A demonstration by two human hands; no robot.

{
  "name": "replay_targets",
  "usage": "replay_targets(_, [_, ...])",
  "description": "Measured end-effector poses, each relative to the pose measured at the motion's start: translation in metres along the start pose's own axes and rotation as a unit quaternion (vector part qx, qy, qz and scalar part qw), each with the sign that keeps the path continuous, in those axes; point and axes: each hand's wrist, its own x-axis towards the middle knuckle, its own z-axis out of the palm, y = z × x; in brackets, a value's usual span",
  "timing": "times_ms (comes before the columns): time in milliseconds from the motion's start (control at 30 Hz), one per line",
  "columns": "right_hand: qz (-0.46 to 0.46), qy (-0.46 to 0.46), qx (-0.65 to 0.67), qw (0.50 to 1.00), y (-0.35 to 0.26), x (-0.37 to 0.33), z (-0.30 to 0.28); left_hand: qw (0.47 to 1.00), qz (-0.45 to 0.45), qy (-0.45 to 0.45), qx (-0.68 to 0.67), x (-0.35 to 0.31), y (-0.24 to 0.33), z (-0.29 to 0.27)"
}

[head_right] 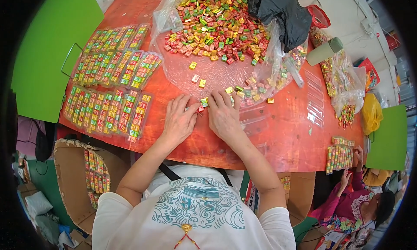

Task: Sorting small colorful toy bricks and arranging them into specific layouts before placing them into plastic packaging trays.

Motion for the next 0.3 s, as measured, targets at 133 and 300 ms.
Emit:
replay_targets(133, [0.037, 0.009, 0.042, 0.998, 0.011, -0.010, -0.016, 0.996, -0.035, 0.030, -0.080, 0.002, -0.008, -0.001])
replay_targets(300, [0.098, -0.003, 0.082, 0.992, 0.040, -0.060, -0.045, 0.900, -0.190, 0.099, -0.380, -0.007, -0.013, -0.034])
